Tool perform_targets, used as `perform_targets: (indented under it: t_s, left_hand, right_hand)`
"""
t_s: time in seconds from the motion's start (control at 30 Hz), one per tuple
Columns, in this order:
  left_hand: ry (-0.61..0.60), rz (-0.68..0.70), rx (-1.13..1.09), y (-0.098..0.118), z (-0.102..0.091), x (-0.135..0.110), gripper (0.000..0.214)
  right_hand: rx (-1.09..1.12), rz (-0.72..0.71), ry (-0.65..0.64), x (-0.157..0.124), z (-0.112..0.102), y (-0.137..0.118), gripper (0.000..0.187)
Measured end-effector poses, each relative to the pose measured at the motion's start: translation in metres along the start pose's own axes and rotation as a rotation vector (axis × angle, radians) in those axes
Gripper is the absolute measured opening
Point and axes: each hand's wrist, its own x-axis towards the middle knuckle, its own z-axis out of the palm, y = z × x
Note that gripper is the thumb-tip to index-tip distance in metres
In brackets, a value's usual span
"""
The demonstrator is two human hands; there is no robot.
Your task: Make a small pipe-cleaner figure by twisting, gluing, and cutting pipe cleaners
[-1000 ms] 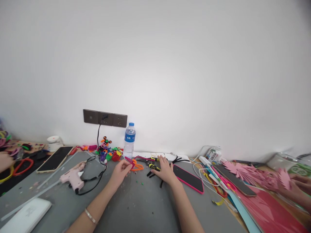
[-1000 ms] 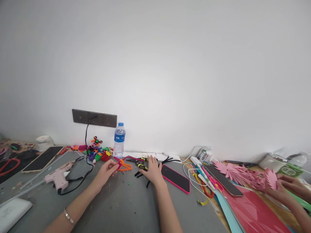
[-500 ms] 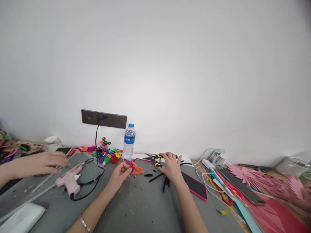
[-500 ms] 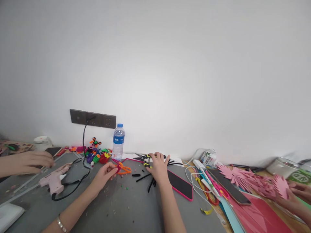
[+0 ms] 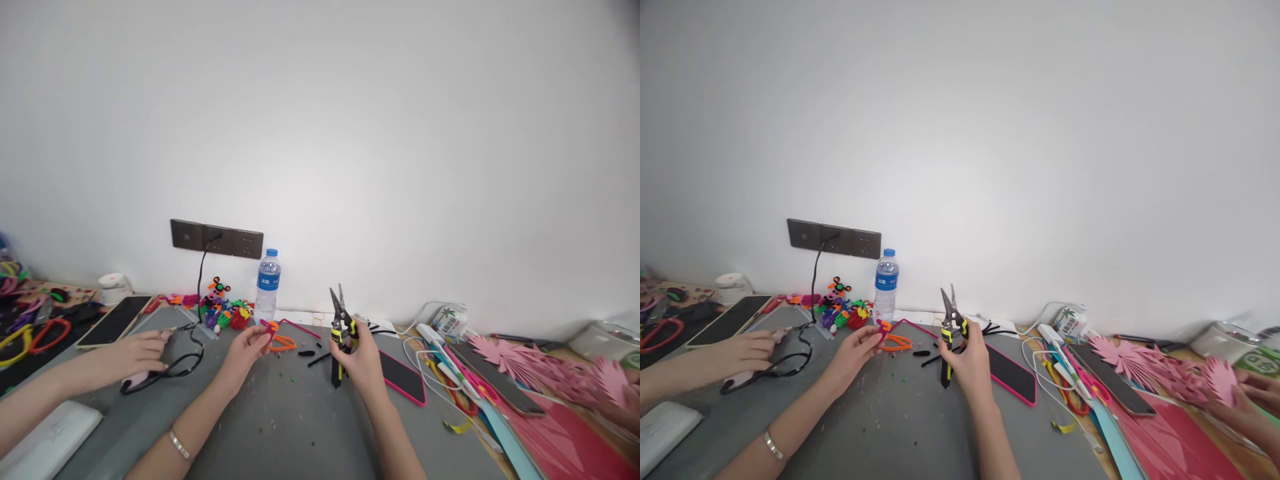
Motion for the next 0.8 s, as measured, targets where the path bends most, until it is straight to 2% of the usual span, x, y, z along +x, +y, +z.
perform_targets:
  t_s: [0.13, 0.3, 0.5, 0.8]
  left_hand:
    - [0.025, 0.003, -0.1, 0.002, -0.002, 0.0, 0.037]
    - [0.05, 0.009, -0.114, 0.005, -0.002, 0.0, 0.039]
    - [0.052, 0.009, -0.094, 0.005, 0.001, -0.001, 0.042]
    - [0.05, 0.034, -0.011, 0.005, -0.001, -0.003, 0.04]
  right_hand:
    - [0.003, -0.111, -0.086, -0.009, 0.015, -0.016, 0.055]
    - [-0.013, -0.194, -0.18, -0.015, 0.029, -0.019, 0.069]
    - [-0.046, -0.276, -0.256, -0.018, 0.027, -0.024, 0.071]
    - [-0.056, -0.298, -0.245, -0.018, 0.025, -0.025, 0.069]
